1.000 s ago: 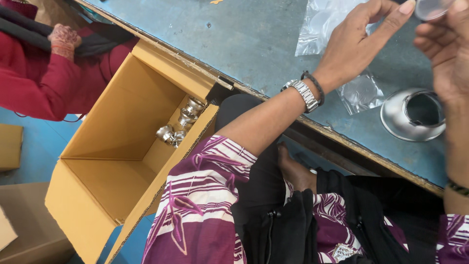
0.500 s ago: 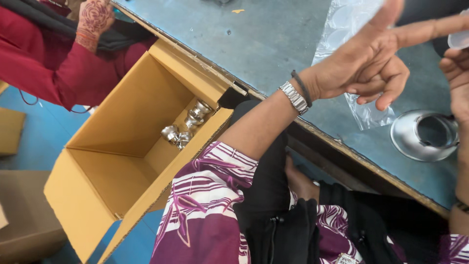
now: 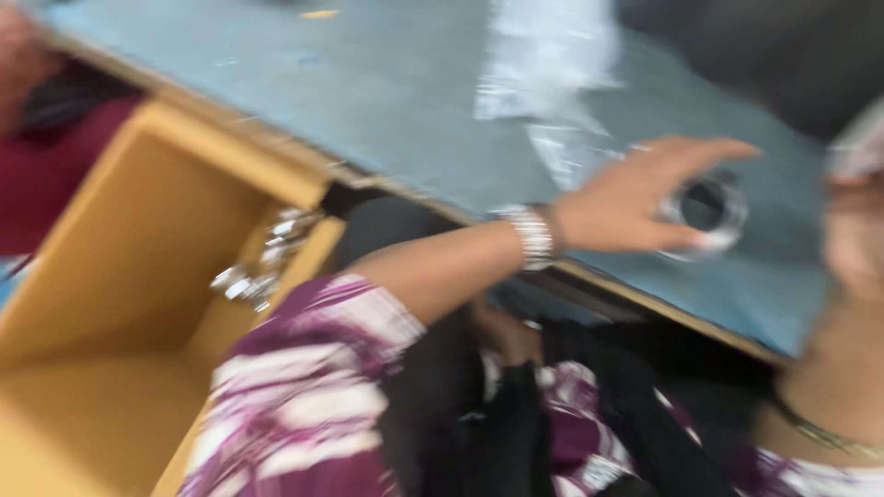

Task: The person assembles lamp shade units at a workbench. They press a frosted plastic diffuser into a metal shade, insert and seat a socket holder into the shade, wrap the assembled unit in a clear plastic sleeve, and place finished units into a cardboard box, repeating the cycle.

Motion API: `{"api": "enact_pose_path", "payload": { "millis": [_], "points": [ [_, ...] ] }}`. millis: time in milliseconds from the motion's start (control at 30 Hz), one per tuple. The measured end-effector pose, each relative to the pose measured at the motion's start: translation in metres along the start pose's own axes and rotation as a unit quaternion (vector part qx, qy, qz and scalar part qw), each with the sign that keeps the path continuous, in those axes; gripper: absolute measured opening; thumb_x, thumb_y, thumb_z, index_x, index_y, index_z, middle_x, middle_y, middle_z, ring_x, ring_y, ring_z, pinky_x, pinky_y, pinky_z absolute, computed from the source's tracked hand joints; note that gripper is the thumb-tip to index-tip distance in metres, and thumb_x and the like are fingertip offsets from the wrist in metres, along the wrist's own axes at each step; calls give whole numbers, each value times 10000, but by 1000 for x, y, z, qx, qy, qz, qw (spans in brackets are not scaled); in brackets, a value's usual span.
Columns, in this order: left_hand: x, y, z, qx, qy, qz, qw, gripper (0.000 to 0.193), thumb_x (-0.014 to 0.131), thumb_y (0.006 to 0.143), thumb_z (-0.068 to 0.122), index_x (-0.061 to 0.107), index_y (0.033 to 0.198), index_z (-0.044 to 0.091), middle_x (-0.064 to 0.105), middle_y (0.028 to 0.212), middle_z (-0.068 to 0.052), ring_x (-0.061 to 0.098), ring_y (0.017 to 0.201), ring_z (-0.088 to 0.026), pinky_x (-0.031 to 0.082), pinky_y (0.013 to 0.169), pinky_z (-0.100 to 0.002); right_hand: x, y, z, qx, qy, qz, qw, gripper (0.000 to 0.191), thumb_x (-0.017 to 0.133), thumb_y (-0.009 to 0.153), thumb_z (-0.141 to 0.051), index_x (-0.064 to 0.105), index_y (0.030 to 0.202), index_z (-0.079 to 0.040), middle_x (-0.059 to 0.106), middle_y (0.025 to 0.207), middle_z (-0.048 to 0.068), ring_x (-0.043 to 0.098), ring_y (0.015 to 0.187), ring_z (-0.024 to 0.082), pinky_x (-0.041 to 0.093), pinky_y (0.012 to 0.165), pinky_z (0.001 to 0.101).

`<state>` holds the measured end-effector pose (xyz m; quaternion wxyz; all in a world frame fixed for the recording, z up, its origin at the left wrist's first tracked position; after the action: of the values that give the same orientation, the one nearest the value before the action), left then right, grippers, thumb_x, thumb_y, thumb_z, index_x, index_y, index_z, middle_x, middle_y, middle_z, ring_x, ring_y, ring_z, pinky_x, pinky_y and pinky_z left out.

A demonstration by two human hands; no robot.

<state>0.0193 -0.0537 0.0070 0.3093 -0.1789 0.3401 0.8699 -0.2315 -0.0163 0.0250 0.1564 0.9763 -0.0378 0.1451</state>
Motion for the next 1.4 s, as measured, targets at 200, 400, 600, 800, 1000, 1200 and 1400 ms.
{"api": "enact_pose_path", "payload": {
  "millis": [200,400,600,800,1000,1200,1400],
  "points": [
    [-15,-12,27,-15,-17,-39,999,987,884,769,247,330,1582,172,494,1560,-155,441,1476,-380,356,1241,-480,18,-46,-19,10,-23,116,993,123,744,1058,-35,705,1153,33,707,946,88,657,793,142,551,732,276],
    [-24,0,30,-64,23,-100,993,1037,892,741,281,281,1573,186,469,1561,-157,377,1492,-389,168,1216,-627,41,-51,-14,14,-138,119,983,120,771,1000,-34,708,1080,30,725,908,102,682,757,133,574,682,269],
    [-19,-2,36,-168,27,-100,980,1149,894,685,375,214,1602,251,589,1455,-74,535,1422,-266,94,1277,-663,47,-52,-7,14,-103,135,985,108,773,991,-34,687,1027,20,722,894,113,700,736,153,600,659,293],
    [-19,-9,38,-88,87,-57,991,1396,1008,559,549,152,1611,223,519,1495,-151,436,1433,-353,42,1184,-709,49,-58,-6,29,-82,137,987,114,774,986,-46,681,1005,16,713,865,108,693,711,150,589,639,288],
    [-15,-19,30,-100,9,-74,992,1246,949,689,419,156,1637,258,666,1446,-25,538,1437,-282,36,1242,-681,51,-65,-3,48,-152,131,978,113,805,947,-23,703,970,19,720,855,84,644,700,94,496,630,206],
    [-10,-27,25,-84,13,-40,996,1300,958,684,506,108,1628,229,656,1437,-52,574,1376,-300,41,1233,-676,60,-58,0,81,-199,65,975,112,809,938,-37,732,995,21,711,841,41,617,711,50,494,653,184],
    [-10,-27,25,-77,29,-36,996,1303,953,693,537,104,1628,217,649,1454,-53,536,1416,-305,11,1224,-681,60,-49,-4,106,-207,22,972,104,806,934,-34,733,992,12,711,836,20,608,702,39,488,647,178]
  ]
}}
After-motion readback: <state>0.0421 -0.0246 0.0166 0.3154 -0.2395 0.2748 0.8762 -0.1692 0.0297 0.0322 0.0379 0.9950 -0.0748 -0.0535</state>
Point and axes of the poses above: each hand's wrist, its own y-axis towards the middle knuckle, its own x-axis out of the palm, z = x × y, the point moved 1 cm from there along y, towards the middle knuckle
